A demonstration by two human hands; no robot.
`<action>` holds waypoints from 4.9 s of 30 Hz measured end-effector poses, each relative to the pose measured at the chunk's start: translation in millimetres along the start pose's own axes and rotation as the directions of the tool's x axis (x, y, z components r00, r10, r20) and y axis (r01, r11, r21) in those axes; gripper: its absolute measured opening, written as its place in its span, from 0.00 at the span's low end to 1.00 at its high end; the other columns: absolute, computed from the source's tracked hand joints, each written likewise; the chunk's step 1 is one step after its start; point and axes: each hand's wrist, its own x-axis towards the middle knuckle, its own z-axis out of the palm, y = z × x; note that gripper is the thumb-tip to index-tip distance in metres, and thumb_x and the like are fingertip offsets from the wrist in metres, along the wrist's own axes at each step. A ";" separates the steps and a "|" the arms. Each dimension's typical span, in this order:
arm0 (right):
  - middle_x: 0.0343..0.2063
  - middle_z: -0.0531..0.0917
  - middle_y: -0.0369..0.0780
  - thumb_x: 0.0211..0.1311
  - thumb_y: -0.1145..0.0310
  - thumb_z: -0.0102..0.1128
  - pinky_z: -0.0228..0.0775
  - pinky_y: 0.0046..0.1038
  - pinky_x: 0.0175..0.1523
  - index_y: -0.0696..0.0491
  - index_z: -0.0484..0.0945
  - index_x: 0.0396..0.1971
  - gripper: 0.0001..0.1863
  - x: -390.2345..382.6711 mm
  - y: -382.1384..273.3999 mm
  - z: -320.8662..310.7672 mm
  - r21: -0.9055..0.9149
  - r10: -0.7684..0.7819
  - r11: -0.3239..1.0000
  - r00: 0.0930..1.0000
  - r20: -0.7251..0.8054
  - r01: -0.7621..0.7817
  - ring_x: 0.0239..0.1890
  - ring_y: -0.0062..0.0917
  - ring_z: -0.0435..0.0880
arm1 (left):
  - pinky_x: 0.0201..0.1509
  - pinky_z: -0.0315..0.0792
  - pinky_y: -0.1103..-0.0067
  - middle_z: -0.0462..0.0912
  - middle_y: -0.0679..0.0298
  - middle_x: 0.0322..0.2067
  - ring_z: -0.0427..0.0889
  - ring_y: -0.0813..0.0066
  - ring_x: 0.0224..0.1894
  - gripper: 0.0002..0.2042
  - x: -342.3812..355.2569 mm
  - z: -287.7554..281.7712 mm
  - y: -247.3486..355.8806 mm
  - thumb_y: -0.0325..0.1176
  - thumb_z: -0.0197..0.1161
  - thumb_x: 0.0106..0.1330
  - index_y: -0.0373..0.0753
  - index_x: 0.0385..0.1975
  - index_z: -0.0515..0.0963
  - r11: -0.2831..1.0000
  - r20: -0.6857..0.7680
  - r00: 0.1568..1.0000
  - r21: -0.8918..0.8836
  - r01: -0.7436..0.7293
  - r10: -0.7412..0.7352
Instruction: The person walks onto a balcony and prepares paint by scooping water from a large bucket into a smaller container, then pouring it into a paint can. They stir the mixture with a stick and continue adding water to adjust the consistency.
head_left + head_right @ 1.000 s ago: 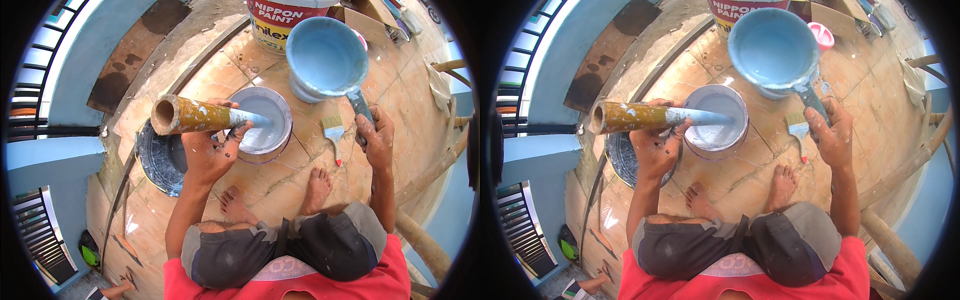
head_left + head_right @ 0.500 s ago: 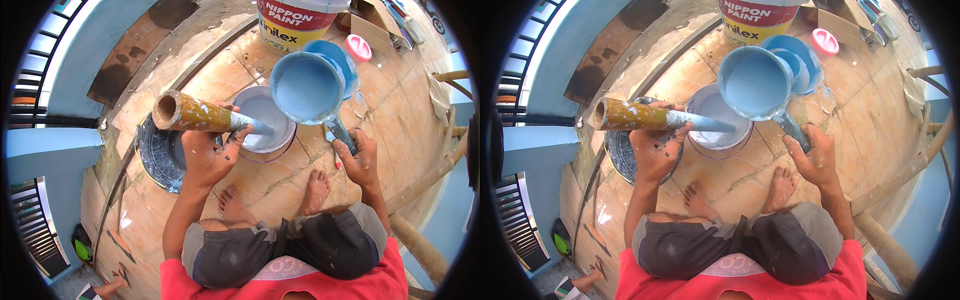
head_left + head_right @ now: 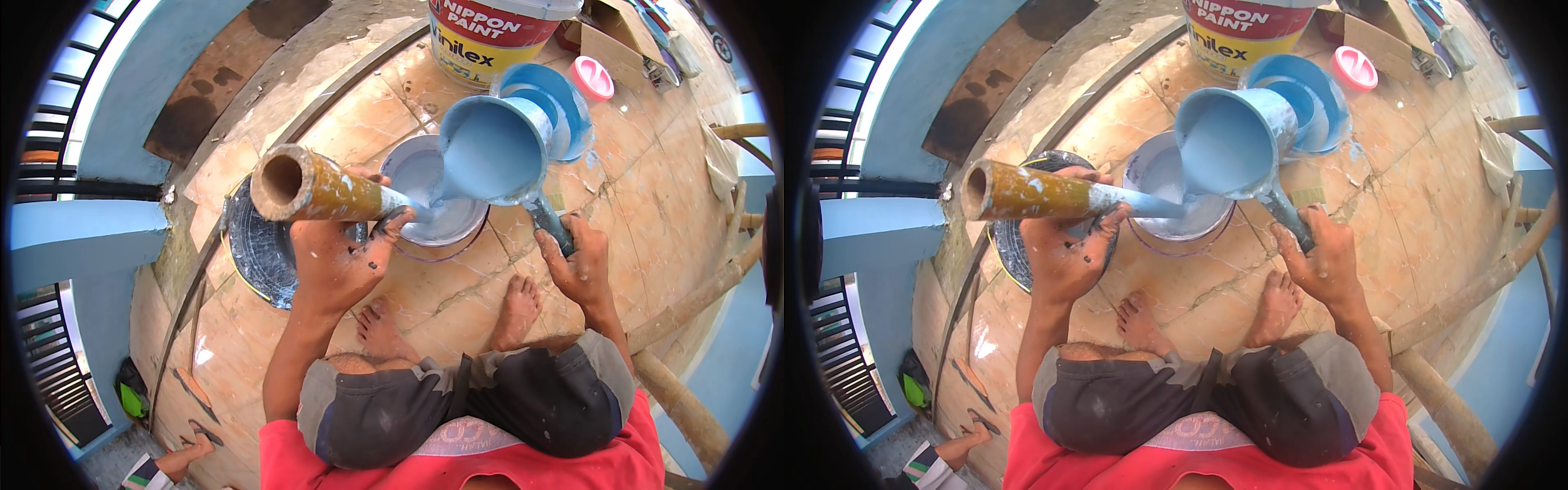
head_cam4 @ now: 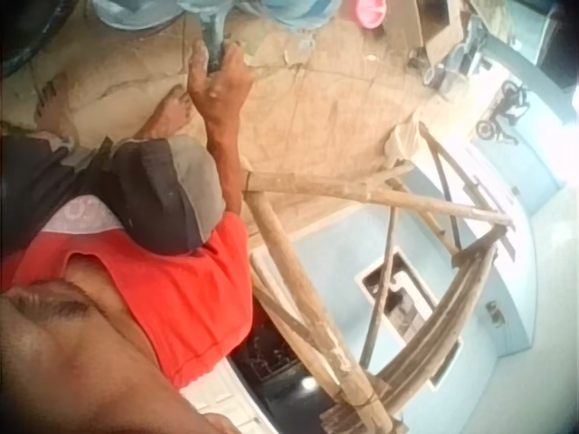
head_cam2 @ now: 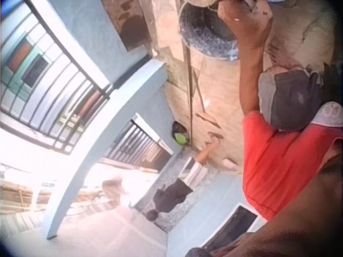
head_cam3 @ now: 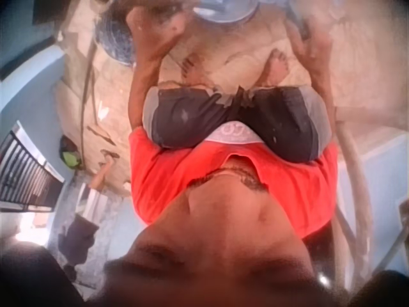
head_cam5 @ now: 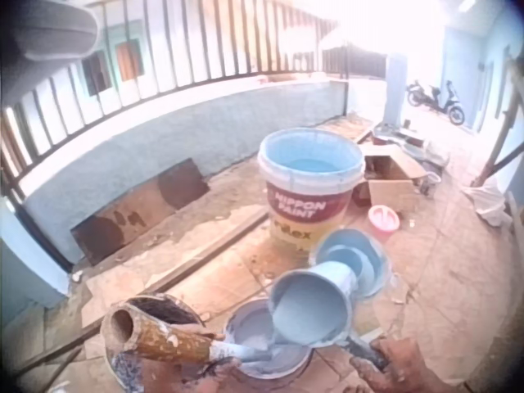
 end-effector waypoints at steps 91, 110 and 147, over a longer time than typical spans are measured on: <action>0.21 0.79 0.39 0.56 0.76 0.79 0.66 0.28 0.31 0.62 0.81 0.30 0.12 18.6 -18.5 -40.8 -0.008 -0.087 0.996 0.990 -0.112 0.087 0.21 0.25 0.75 | 0.44 0.85 0.76 0.91 0.55 0.39 0.91 0.73 0.40 0.19 15.3 4.7 -21.2 0.29 0.79 0.63 0.30 0.50 0.80 0.995 -0.274 0.957 -0.055 0.083 -0.095; 0.18 0.74 0.34 0.69 0.69 0.66 0.60 0.18 0.21 0.56 0.73 0.32 0.11 14.5 0.9 -31.1 0.661 0.363 0.672 0.927 0.098 -0.333 0.15 0.14 0.68 | 0.52 0.85 0.74 0.90 0.52 0.43 0.89 0.70 0.47 0.20 11.0 17.3 -20.1 0.23 0.77 0.63 0.26 0.52 0.79 0.990 -0.202 0.974 -0.117 0.075 -0.098; 0.39 0.85 0.45 0.70 0.54 0.71 0.76 0.32 0.46 0.62 0.82 0.52 0.25 41.5 111.5 29.7 0.006 0.326 0.932 0.830 -0.452 -0.362 0.39 0.29 0.84 | 0.47 0.84 0.73 0.88 0.53 0.42 0.90 0.66 0.41 0.15 23.9 22.9 1.7 0.25 0.79 0.61 0.27 0.44 0.82 0.999 -0.171 0.985 0.038 -0.023 0.029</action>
